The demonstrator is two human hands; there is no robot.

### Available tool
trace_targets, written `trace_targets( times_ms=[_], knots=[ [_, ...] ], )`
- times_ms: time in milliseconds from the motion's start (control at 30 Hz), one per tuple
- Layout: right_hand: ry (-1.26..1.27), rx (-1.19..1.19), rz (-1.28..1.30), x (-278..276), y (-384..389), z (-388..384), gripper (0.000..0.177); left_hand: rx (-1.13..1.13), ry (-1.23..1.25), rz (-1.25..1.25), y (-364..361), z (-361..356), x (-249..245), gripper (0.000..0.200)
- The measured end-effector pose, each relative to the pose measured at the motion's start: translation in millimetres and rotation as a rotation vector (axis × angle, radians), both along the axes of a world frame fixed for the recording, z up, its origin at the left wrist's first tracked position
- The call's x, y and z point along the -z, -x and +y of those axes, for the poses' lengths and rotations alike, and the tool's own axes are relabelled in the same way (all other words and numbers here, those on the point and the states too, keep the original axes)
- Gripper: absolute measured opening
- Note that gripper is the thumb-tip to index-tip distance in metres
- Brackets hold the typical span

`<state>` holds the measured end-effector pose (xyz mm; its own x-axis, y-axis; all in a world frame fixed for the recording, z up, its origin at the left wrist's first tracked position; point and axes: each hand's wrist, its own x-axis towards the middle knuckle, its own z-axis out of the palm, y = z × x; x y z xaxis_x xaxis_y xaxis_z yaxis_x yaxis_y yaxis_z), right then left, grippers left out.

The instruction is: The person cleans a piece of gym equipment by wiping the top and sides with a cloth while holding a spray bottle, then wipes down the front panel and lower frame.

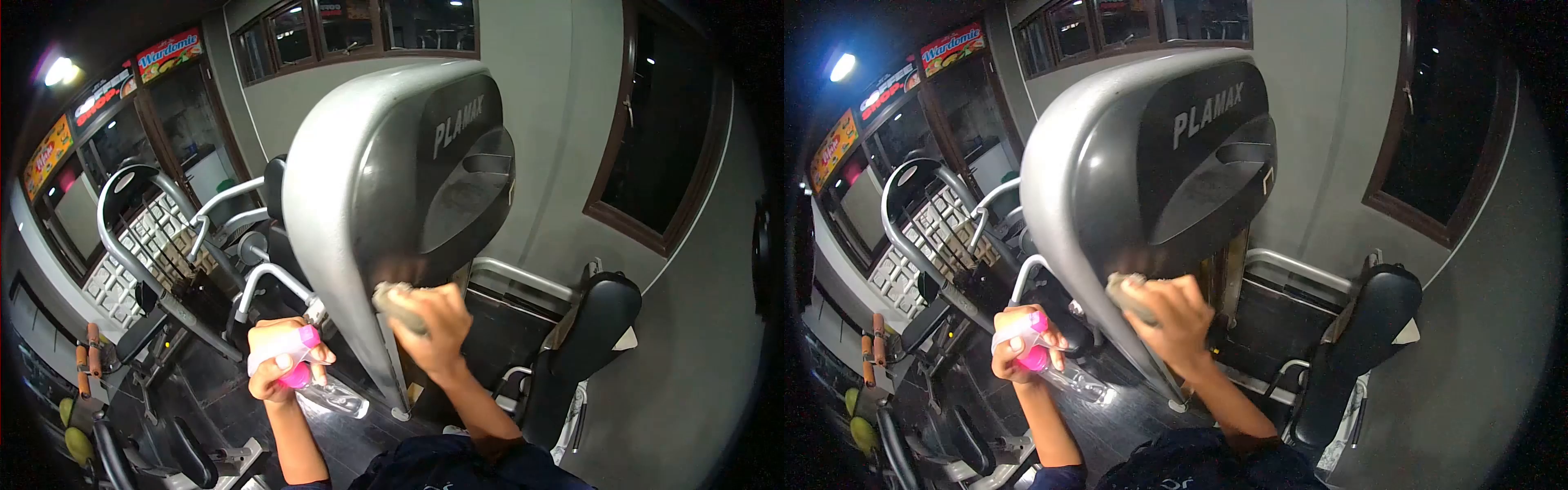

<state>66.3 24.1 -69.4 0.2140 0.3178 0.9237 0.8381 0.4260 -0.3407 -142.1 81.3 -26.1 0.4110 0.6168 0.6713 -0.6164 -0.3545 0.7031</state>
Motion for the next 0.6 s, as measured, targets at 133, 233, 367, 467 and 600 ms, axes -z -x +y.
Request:
trace_targets(
  times_ms=[133, 233, 367, 467, 600],
  knots=[
    [-0.12, 0.05, 0.059, -19, 7, 6, 0.032, -0.074, 0.01, -0.01, 30, 2, 2, 0.048],
    [-0.084, -0.019, 0.057, -27, 20, 0, 0.029, -0.108, 0.047, -0.011, 37, 2, -10, 0.044],
    [-0.022, -0.083, 0.035, -57, 36, -13, 0.025, -0.094, -0.01, 0.134, 37, 14, -41, 0.039],
    [-0.074, -0.037, 0.062, -79, 40, -16, 0.022, -0.103, -0.06, 0.222, 35, 15, -75, 0.035],
    [-0.084, -0.152, 0.161, -100, 40, -15, 0.021, -0.035, -0.137, 0.22, 29, 34, -102, 0.033]
  ],
)
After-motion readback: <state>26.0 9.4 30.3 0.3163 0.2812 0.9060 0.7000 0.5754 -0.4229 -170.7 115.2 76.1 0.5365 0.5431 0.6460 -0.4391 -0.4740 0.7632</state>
